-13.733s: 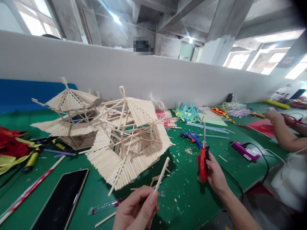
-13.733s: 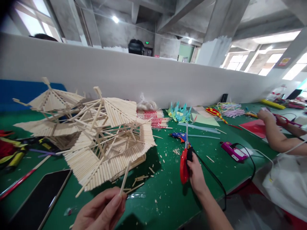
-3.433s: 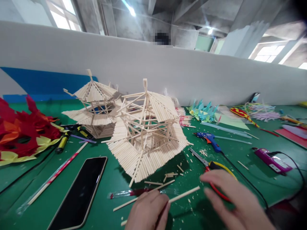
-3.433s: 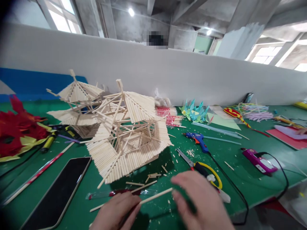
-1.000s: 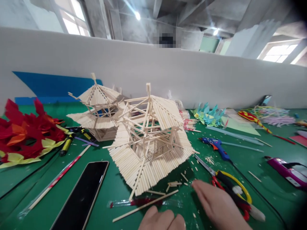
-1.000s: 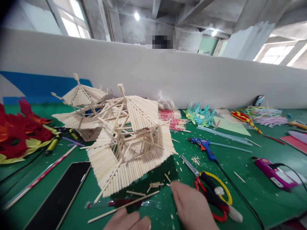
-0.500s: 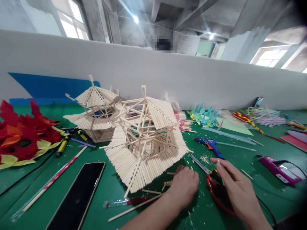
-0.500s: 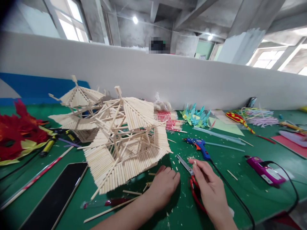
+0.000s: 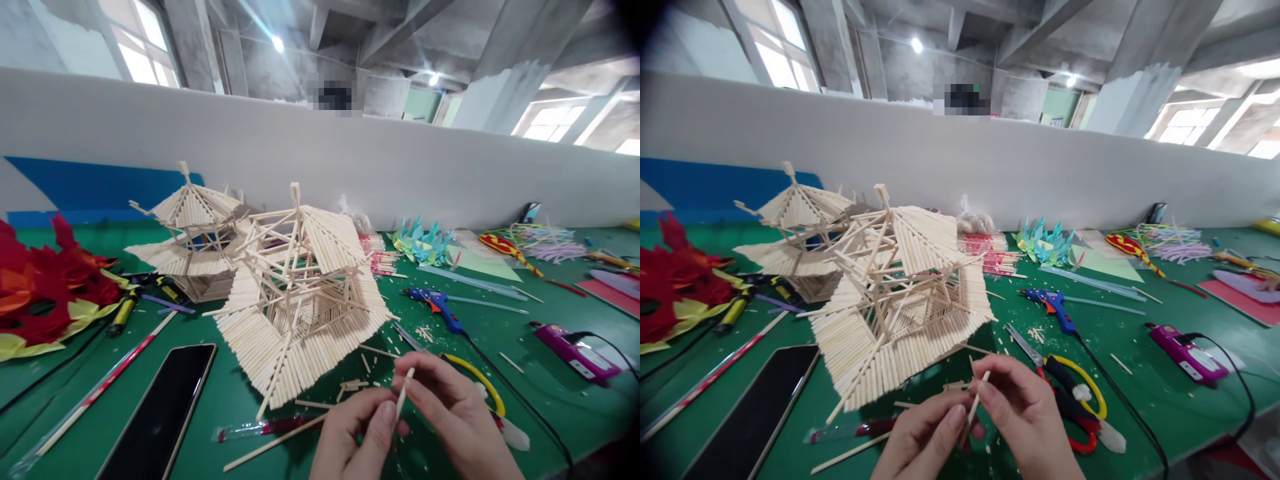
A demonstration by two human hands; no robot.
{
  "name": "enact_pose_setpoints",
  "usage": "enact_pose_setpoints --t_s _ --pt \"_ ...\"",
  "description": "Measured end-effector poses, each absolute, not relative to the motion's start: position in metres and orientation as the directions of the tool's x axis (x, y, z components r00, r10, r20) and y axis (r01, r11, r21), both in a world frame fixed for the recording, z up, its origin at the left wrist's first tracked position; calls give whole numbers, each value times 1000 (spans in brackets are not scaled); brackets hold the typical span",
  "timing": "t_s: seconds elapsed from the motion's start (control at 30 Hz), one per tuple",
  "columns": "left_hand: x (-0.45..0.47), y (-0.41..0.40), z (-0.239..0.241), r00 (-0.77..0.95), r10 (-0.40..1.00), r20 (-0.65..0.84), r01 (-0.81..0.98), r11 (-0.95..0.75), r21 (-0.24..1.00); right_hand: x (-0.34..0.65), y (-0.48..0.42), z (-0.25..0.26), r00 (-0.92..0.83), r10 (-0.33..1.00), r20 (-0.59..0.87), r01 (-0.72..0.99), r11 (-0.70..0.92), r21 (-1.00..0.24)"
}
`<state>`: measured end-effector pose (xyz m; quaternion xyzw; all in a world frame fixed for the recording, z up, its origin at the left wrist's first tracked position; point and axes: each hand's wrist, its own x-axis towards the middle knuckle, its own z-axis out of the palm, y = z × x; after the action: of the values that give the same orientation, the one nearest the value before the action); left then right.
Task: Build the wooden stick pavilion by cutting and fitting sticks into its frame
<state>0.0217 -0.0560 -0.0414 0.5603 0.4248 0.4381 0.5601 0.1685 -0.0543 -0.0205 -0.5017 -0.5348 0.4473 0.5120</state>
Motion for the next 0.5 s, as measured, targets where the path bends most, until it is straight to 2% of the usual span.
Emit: enact_pose_setpoints --t_s 0.07,0.2,0.4,0.5 --pt "19 -55 -37 357 932 -62 -147 122 982 162 -54 -18 2 981 196 139 194 -971" --pt "15 -52 -31 416 891 -182 -246 302 921 155 -51 -19 7 946 325 235 314 -920" --pt "15 -55 -37 402 877 -263 -342 410 846 182 -50 -32 290 915 279 332 178 -926" --pt "13 -58 -37 415 862 -290 -353 447 822 216 -50 -47 509 818 267 418 36 -908"
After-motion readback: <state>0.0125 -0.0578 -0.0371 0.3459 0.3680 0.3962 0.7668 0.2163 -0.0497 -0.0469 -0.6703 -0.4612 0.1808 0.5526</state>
